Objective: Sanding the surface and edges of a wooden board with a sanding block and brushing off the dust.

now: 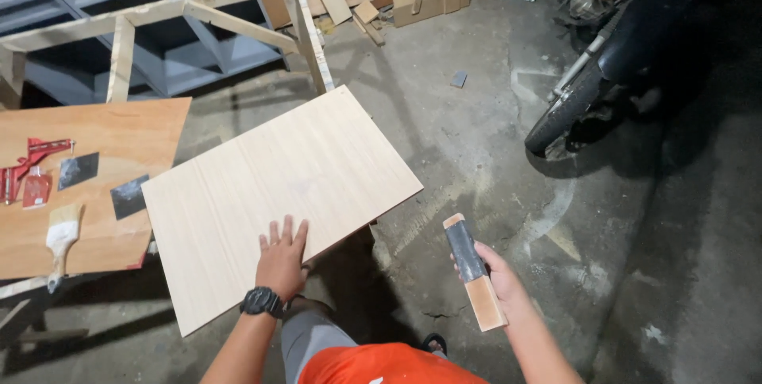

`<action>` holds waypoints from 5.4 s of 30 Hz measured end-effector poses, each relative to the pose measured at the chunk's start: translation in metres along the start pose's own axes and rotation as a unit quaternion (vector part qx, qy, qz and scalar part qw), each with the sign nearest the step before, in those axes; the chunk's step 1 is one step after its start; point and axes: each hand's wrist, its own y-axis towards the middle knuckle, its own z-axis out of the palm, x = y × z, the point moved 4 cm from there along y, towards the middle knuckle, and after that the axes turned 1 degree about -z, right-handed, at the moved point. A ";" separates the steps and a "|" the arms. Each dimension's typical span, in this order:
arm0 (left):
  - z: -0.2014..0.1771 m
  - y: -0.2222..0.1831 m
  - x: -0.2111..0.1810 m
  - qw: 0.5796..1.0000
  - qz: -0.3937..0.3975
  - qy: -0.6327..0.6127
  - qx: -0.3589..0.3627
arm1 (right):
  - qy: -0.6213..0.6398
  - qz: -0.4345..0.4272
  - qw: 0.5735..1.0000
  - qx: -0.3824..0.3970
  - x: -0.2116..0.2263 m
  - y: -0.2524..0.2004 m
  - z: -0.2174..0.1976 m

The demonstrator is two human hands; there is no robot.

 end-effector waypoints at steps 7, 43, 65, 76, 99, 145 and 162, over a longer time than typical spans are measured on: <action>0.053 0.009 0.014 0.997 -0.016 0.041 -0.065 | -0.006 -0.012 1.000 0.002 0.013 -0.015 0.060; -0.025 0.047 0.003 0.978 0.038 -0.207 -0.007 | -0.092 -0.031 0.995 -0.032 -0.008 0.016 0.041; -0.036 0.131 0.112 0.912 -0.292 -0.266 -0.105 | -0.564 -0.422 0.708 -0.051 0.007 0.074 0.166; -0.031 0.135 0.113 0.916 -0.305 -0.243 -0.094 | -0.641 -0.478 0.601 -0.006 -0.018 0.099 0.180; -0.017 0.143 0.116 0.923 -0.301 -0.208 -0.119 | -0.672 -0.461 0.577 0.050 0.007 0.184 0.272; -0.054 0.139 -0.023 0.986 -0.105 -0.074 0.111 | 0.066 -0.052 0.996 0.032 0.013 0.000 0.093; -0.041 0.162 -0.034 0.984 -0.023 -0.156 -0.079 | 0.033 -0.058 0.997 -0.050 0.002 -0.007 0.061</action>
